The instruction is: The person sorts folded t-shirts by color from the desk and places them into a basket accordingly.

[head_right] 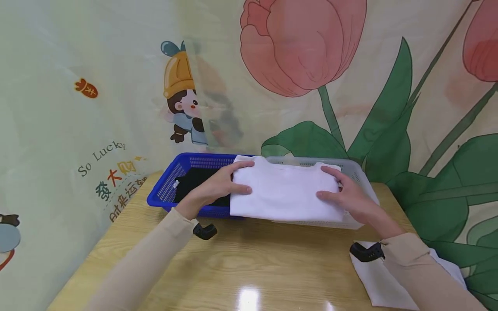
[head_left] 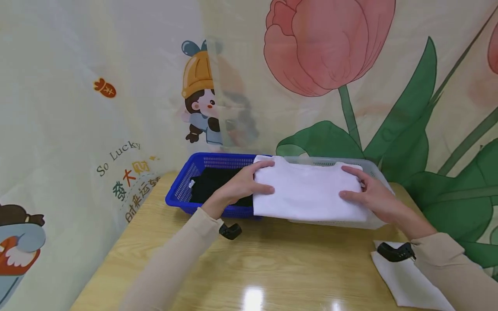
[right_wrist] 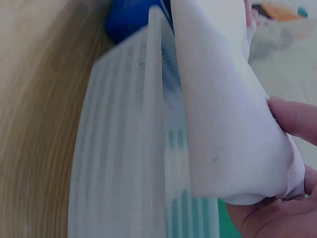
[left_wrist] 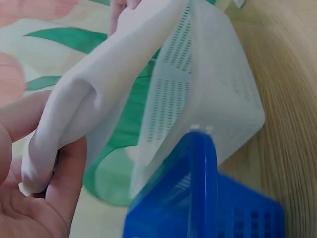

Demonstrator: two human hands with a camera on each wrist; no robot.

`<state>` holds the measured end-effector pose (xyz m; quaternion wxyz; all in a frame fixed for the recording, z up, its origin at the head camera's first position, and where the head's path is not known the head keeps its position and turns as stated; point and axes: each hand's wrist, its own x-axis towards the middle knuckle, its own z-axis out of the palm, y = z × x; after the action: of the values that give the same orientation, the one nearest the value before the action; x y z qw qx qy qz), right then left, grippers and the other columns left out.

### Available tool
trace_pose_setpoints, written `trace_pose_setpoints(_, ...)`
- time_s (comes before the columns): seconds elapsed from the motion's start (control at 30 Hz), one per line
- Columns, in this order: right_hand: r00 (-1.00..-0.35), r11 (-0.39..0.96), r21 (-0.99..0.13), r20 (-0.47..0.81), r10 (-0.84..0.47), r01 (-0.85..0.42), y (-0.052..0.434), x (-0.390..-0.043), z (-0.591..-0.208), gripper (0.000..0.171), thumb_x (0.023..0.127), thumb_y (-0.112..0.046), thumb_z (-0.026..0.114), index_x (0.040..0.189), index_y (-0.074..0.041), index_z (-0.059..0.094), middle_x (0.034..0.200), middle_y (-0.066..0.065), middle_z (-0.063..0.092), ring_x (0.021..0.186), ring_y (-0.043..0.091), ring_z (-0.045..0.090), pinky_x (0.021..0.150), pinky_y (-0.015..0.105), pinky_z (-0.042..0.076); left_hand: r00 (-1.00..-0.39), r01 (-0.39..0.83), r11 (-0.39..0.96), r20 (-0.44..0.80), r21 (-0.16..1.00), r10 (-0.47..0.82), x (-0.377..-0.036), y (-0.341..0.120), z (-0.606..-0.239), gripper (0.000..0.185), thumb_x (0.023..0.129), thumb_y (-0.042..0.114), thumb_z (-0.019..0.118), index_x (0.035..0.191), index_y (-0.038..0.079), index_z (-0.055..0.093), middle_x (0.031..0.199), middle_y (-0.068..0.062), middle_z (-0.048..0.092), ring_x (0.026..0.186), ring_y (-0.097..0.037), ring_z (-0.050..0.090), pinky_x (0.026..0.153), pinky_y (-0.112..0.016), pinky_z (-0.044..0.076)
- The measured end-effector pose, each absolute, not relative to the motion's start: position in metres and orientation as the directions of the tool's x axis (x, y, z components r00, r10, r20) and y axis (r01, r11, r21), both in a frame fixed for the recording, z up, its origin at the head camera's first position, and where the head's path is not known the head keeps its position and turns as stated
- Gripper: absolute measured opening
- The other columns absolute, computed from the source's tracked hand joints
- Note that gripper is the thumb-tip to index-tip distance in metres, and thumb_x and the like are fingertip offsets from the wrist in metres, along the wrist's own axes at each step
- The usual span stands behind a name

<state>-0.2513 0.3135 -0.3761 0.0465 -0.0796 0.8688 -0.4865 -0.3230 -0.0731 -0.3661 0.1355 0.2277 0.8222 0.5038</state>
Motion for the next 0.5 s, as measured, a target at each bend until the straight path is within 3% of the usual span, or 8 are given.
trace_pose_setpoints(0.1, -0.986, 0.560, -0.825, -0.021, -0.168, -0.078, 0.337, -0.262, -0.376, 0.092, 0.102, -0.025, 0.075, 0.172, -0.015, 0.016, 0.171, 0.035, 0.005, 0.143, 0.057, 0.027, 0.112, 0.076, 0.032, -0.853, 0.243, 0.382, 0.009, 0.892, 0.522, -0.334, -0.048, -0.369, 0.083, 0.086, 0.026, 0.091, 0.158, 0.034, 0.050, 0.163, -0.010, 0.042, 0.131, -0.029, 0.054, 0.106, -0.044, 0.054)
trace_pose_setpoints(0.33, -0.988, 0.568, -0.822, -0.057, -0.145, -0.036, 0.376, -0.281, -0.380, 0.095, 0.101, -0.019, 0.075, 0.172, -0.012, 0.011, 0.171, 0.037, -0.004, 0.148, 0.058, 0.015, 0.116, 0.077, 0.023, -0.865, 0.265, 0.378, 0.045, 0.887, 0.500, -0.351, 0.003, -0.379, 0.084, 0.083, 0.017, 0.093, 0.157, 0.026, 0.053, 0.165, -0.009, 0.043, 0.145, -0.027, 0.045, 0.119, -0.045, 0.042)
trace_pose_setpoints(0.5, -0.989, 0.594, -0.805, -0.078, -0.125, -0.012, 0.388, -0.287, -0.384, 0.098, 0.099, -0.020, 0.078, 0.171, -0.007, 0.013, 0.169, 0.039, -0.004, 0.150, 0.058, 0.010, 0.118, 0.079, 0.016, -0.869, 0.274, 0.404, 0.045, 0.873, 0.493, -0.358, 0.031, -0.389, 0.084, 0.083, 0.010, 0.092, 0.157, 0.019, 0.053, 0.164, -0.013, 0.043, 0.145, -0.029, 0.044, 0.122, -0.046, 0.037)
